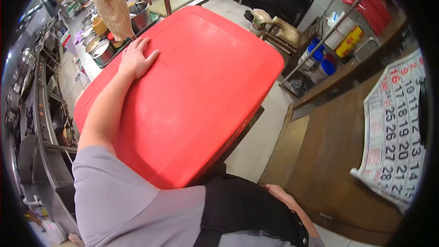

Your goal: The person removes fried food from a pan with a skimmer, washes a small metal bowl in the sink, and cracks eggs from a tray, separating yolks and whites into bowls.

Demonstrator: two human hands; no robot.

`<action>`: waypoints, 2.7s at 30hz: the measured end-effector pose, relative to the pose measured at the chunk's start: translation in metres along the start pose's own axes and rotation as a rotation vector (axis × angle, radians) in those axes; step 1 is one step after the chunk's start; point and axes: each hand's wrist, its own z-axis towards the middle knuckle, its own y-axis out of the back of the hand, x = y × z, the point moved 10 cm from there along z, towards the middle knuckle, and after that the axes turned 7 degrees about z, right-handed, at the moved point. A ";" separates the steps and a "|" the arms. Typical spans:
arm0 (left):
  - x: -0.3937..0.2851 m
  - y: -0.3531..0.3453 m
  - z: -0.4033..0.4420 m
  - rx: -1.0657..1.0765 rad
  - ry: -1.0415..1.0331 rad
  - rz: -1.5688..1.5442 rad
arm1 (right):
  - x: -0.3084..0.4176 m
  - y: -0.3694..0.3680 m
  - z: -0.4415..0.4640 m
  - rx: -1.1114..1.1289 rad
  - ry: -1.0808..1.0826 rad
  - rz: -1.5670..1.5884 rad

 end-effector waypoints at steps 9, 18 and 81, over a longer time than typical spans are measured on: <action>0.017 0.003 -0.003 -0.043 0.147 -0.024 | -0.028 0.127 0.123 0.000 0.007 -0.296; 0.018 -0.003 -0.023 0.136 0.765 0.204 | 0.022 0.312 0.254 0.054 0.014 -0.325; -0.208 -0.407 0.575 0.366 1.087 -0.551 | 1.099 0.958 0.855 0.102 0.573 -0.314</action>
